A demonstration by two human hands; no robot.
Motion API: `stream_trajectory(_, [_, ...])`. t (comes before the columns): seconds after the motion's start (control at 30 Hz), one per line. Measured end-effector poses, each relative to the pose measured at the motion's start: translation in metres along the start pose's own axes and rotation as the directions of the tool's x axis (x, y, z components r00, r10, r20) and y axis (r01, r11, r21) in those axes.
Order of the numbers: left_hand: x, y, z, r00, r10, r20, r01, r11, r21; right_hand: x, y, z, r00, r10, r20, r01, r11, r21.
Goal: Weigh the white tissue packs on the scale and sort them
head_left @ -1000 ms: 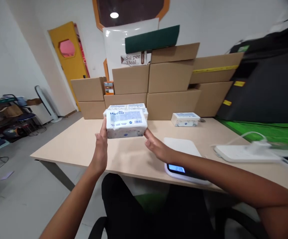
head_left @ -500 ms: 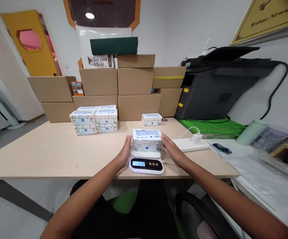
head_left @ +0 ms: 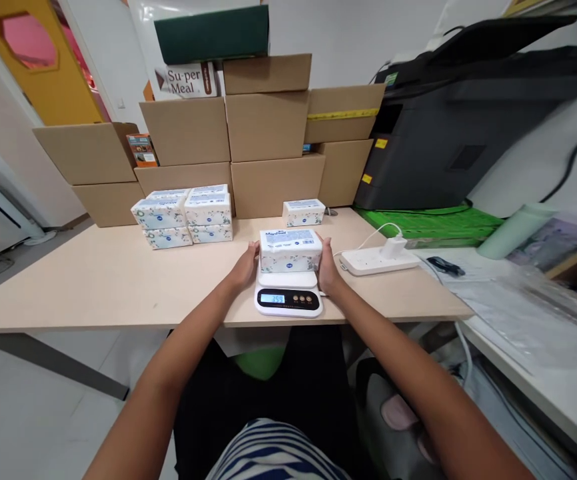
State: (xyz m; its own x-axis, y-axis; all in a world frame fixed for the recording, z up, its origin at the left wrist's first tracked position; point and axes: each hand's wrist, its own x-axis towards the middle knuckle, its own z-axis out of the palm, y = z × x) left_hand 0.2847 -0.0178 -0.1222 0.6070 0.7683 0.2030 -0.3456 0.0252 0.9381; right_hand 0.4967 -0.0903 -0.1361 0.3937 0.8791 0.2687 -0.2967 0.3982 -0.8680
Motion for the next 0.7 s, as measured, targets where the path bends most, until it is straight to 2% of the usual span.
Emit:
stream_trajectory(0.17, [-0.007, 0.009, 0.004, 1.0, 0.012, 0.003, -0.012, 1.0, 0.018, 0.004, 0.001, -0.003, 0.994, 0.022, -0.104, -0.026, 0.999, -0.034])
stream_trajectory(0.3, [-0.004, 0.012, 0.001, 0.997, 0.07, -0.037, -0.069, 0.997, 0.018, 0.01, 0.002, -0.003, 0.99, -0.039, -0.133, 0.025, 0.994, -0.11])
stream_trajectory(0.43, [0.005, 0.008, -0.004, 0.984, 0.059, -0.17, -0.046, 0.996, 0.077, 0.014, 0.002, -0.005, 0.977, -0.128, -0.17, 0.094, 0.976, -0.197])
stream_trajectory(0.57, [0.01, 0.003, -0.011, 0.939, 0.042, -0.341, 0.017, 0.986, 0.168, 0.013, -0.001, -0.009, 0.958, -0.219, -0.186, 0.164, 0.948, -0.273])
stream_trajectory(0.7, [0.012, 0.001, -0.014, 0.908, 0.077, -0.411, 0.018, 0.975, 0.221, 0.01, -0.006, -0.013, 0.944, -0.261, -0.201, 0.188, 0.928, -0.321])
